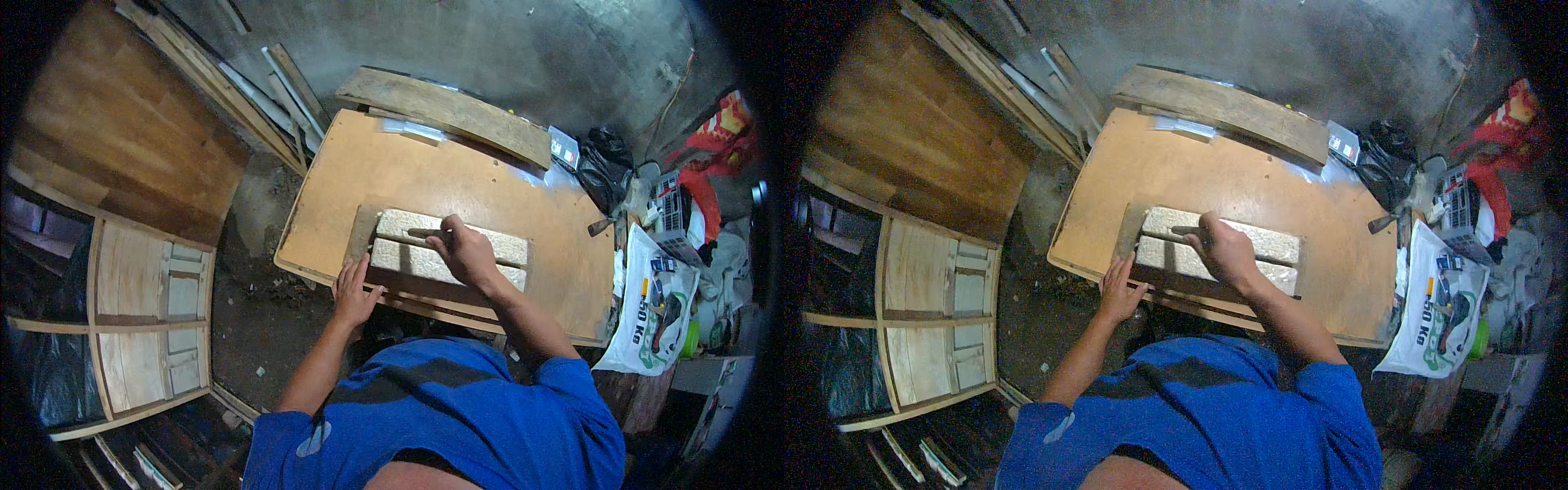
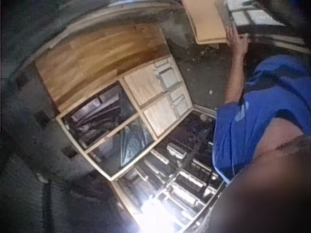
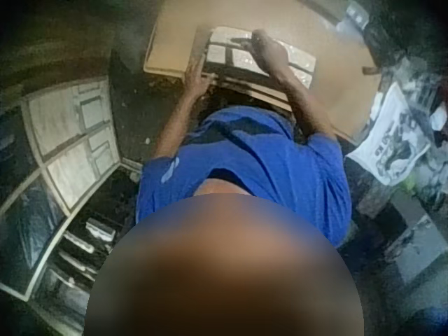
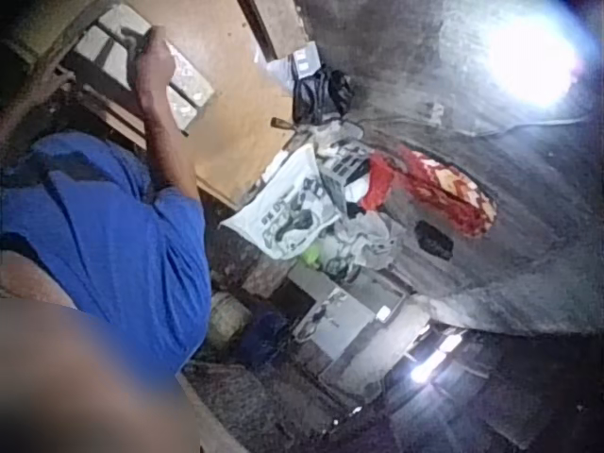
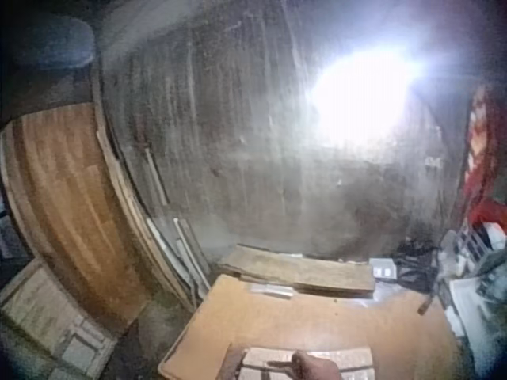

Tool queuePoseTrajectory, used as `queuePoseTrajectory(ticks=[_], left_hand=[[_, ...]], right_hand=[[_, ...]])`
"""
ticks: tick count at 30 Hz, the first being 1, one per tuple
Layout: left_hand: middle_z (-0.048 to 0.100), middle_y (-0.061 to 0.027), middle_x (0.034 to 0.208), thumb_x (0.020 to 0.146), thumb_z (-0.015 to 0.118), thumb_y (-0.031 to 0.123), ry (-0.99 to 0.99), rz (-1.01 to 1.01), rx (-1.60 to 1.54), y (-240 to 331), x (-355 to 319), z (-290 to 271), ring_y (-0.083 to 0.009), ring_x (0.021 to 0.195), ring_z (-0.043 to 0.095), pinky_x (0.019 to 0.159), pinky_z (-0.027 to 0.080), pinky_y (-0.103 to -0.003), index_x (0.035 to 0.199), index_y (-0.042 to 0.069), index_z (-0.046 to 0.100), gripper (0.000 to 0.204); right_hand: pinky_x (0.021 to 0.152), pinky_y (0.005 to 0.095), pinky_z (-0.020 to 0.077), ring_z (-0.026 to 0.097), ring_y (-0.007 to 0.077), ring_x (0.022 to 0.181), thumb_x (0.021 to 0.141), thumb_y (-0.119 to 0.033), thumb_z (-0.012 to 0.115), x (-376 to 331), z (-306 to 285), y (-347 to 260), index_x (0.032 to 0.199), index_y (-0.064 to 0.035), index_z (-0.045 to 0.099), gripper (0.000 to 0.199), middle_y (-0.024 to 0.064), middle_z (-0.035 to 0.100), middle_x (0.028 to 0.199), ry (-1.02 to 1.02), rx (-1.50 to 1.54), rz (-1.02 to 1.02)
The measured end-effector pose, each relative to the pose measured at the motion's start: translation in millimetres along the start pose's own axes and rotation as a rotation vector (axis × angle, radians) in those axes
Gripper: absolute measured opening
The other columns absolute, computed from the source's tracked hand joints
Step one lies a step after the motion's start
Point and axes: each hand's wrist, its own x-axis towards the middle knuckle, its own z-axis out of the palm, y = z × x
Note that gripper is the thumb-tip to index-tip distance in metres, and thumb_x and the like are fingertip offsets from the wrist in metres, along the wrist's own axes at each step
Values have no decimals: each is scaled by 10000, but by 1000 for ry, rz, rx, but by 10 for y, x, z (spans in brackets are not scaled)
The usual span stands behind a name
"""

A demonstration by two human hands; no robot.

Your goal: The person scoops water from a blue barrel into a black bowl and pours it onto the floor. Then the person moves to a workshop area, picks up a tray of white rectangular blocks, places it on a shelf, and uses a small hammer to tap the blocks on a table before returning them to the shelf.

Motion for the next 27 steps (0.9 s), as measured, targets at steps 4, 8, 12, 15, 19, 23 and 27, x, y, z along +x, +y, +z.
queuePoseTrajectory(ticks=[4, 8, 12, 15, 19, 23, 27], left_hand=[[407, -165, 1455, 807, 709, 338, -17, -2, 5, 8, 9, -15, -348, 1400, 297, 1124, 213, -521, 1520, 183, 266, 854], [396, -168, 1459, 806, 708, 336, -33, -32, 11, 36, 6, -21, -346, 1400, 293, 1130, 202, -515, 1529, 185, 239, 875], [391, -166, 1458, 800, 713, 332, -32, -40, 24, 55, 5, -14, -346, 1398, 291, 1133, 193, -511, 1534, 183, 219, 897], [379, -165, 1463, 794, 717, 329, -30, -33, 23, 56, 13, -5, -346, 1401, 282, 1132, 189, -515, 1534, 181, 215, 906], [342, -184, 1482, 794, 717, 334, -44, -27, 25, 57, 11, 0, -351, 1410, 261, 1134, 179, -527, 1536, 182, 207, 913], [301, -207, 1504, 795, 717, 335, -75, -75, 27, 62, 22, 3, -360, 1420, 238, 1139, 167, -535, 1538, 181, 194, 922], [293, -211, 1511, 796, 722, 318, -77, -60, 28, 77, 29, -2, -365, 1423, 230, 1139, 168, -538, 1540, 180, 187, 927]], right_hand=[[556, 439, 498, 652, 374, 632, 894, -307, 670, -16, -217, 216, 953, -49, 525, 302, 201, 645, 723, 92, 79, 162], [563, 443, 484, 648, 379, 633, 891, -286, 673, -129, -409, 388, 938, -49, 539, 276, 198, 635, 696, 104, 93, 297], [580, 440, 484, 645, 365, 647, 875, -296, 685, -292, -604, 547, 925, -57, 551, 279, 187, 630, 689, -20, 0, 325], [589, 437, 485, 651, 363, 675, 876, -294, 680, -384, -682, 651, 947, -64, 561, 269, 192, 639, 727, 221, 19, 387], [595, 431, 489, 659, 344, 677, 881, -288, 662, -494, -817, 782, 955, -65, 584, 247, 193, 646, 742, 112, 27, 497], [598, 421, 494, 660, 334, 649, 878, -321, 661, -608, -967, 904, 959, -49, 593, 292, 185, 645, 699, 226, -121, 388], [599, 414, 487, 650, 325, 666, 877, -337, 665, -694, -1051, 1008, 959, -50, 598, 306, 185, 647, 740, 368, -3, 539]])
